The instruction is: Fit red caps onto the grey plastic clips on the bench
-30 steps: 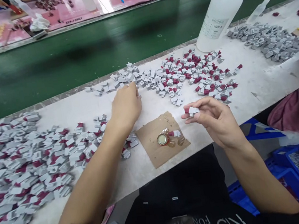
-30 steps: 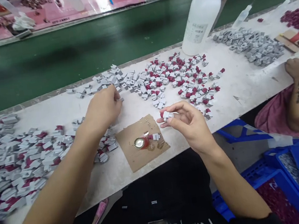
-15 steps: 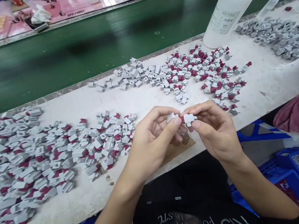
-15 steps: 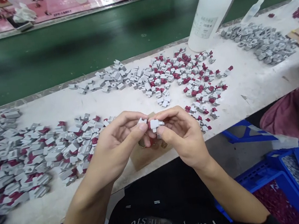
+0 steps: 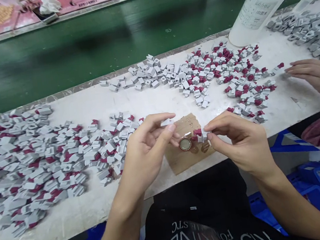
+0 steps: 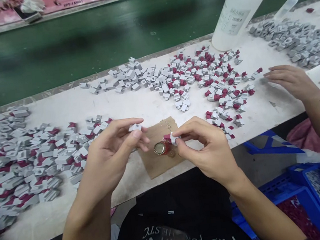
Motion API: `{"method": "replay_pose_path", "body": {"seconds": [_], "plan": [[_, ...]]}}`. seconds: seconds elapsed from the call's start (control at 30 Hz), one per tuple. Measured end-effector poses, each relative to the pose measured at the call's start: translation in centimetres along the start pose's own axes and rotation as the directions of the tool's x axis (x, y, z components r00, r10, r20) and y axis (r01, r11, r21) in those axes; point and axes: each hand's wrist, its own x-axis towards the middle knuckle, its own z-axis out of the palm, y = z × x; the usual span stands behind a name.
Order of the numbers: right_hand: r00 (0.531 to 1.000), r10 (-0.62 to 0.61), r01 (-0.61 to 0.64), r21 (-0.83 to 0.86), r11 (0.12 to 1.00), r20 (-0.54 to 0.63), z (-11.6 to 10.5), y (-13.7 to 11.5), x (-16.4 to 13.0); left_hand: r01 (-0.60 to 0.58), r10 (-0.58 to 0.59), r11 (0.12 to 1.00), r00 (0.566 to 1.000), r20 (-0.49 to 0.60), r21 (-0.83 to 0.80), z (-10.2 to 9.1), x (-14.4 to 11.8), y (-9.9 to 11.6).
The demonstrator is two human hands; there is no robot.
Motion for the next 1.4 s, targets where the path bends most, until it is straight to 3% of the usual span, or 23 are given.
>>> {"method": "replay_pose_path", "body": {"seconds": [0.17, 0.33, 0.53, 0.67, 0.73, 0.83, 0.93, 1.4], "plan": [[0.999, 0.0, 0.006, -0.099, 0.995, 0.054, 0.3, 0.1, -0.8, 0.092, -0.091, 0.995, 0.996, -0.01, 0.032, -1.9, -0.6, -0.9], [0.994, -0.015, 0.025, -0.085, 0.996, 0.109, 1.0, 0.1, -1.0, 0.158, -0.158, 0.985, 0.987, -0.009, 0.072, -3.0, -1.4, -1.4], [0.994, 0.0, 0.013, -0.113, 0.994, 0.109, 1.0, 0.5, -1.4, 0.077, -0.071, 0.975, 0.997, -0.039, 0.209, -3.5, -2.3, -1.7], [0.995, 0.002, 0.01, -0.112, 0.994, 0.101, 0.9, 0.5, -1.5, -0.004, 0.028, 0.966, 0.995, -0.092, 0.259, -2.3, -2.1, -2.6], [0.994, -0.004, 0.016, -0.116, 0.993, 0.106, 0.9, 0.5, -1.5, -0.061, 0.109, 0.923, 0.988, -0.106, 0.38, -1.3, -1.7, -3.0], [0.994, -0.009, 0.023, -0.124, 0.992, 0.111, 0.9, 0.6, -1.6, -0.146, 0.208, 0.759, 0.978, -0.024, 0.635, -0.2, -0.9, -3.2], [0.996, -0.006, 0.019, -0.134, 0.991, 0.094, 0.8, 0.6, -1.7, -0.17, 0.186, 0.614, 0.98, 0.068, 0.771, 0.3, -0.3, -3.2], [0.997, -0.052, 0.056, -0.086, 0.995, 0.056, 1.1, 0.5, -1.9, -0.161, 0.017, 0.5, 0.984, 0.176, 0.851, -0.6, 0.5, -1.8]]}}
